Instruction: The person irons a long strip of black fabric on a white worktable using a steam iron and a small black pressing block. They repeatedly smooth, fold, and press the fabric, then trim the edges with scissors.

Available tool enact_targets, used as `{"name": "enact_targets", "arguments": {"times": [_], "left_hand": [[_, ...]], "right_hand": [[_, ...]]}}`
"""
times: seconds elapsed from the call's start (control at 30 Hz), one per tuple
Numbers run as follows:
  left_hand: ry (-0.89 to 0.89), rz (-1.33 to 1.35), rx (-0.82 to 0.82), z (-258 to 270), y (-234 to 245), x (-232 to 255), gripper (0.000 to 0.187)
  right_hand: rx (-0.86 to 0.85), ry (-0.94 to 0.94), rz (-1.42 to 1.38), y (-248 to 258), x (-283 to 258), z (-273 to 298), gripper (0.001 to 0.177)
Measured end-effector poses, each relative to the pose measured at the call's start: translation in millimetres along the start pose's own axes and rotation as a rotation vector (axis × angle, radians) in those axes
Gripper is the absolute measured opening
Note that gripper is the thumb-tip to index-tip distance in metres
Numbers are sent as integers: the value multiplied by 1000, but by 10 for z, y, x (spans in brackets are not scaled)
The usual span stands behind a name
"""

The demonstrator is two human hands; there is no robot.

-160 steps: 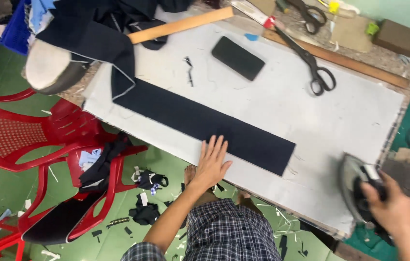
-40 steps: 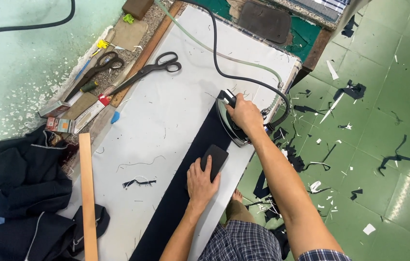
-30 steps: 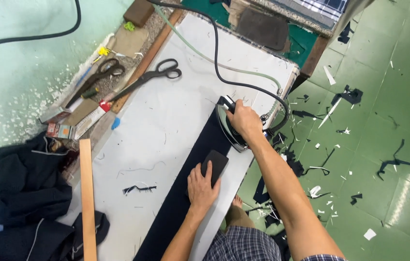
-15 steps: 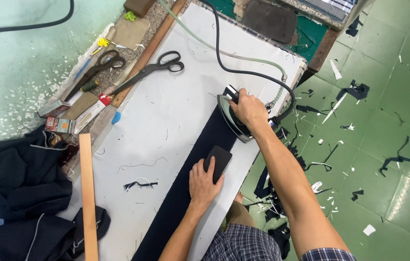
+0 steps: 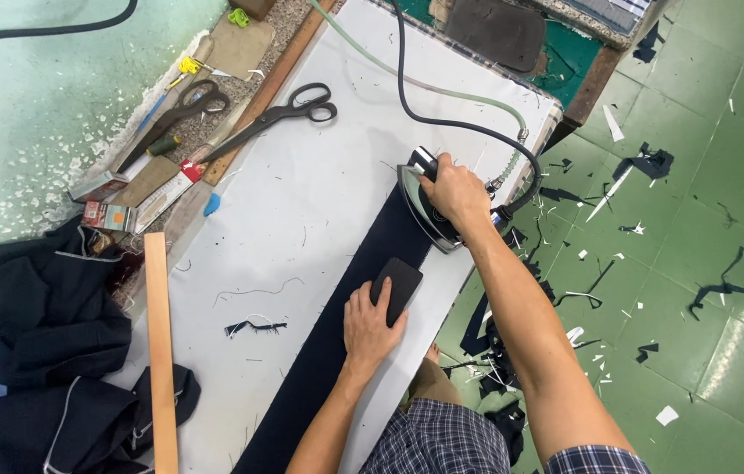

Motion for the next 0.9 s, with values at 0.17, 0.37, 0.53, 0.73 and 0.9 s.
{"name": "enact_targets", "arguments": {"times": [0.17, 0.37, 0.53, 0.73, 0.9], "left_hand": [[13, 19, -28, 2, -3, 0, 64], [28, 33, -63, -13, 45, 21, 63], [18, 23, -48, -4, 42, 20, 64], [-3, 11, -23, -22, 13, 29, 64], [4, 35, -40, -259, -13, 9, 62]], "right_hand": [[19, -3, 7, -18, -8, -5, 43], [21, 1, 28, -78, 65, -44, 42], [17, -14, 8, 20, -32, 23, 42], [6, -17, 11, 64, -61, 41, 43], [-3, -13, 17, 81, -84, 66, 43]]}}
Point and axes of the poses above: each hand's wrist, its own z-axis away from the middle knuckle, its own y-axis out of the back of the hand, x = y × z, the point moved 1 cm from there along -z, towards the middle knuckle, and after that the axes turned 13 degrees about y, right-handed, at the moved point
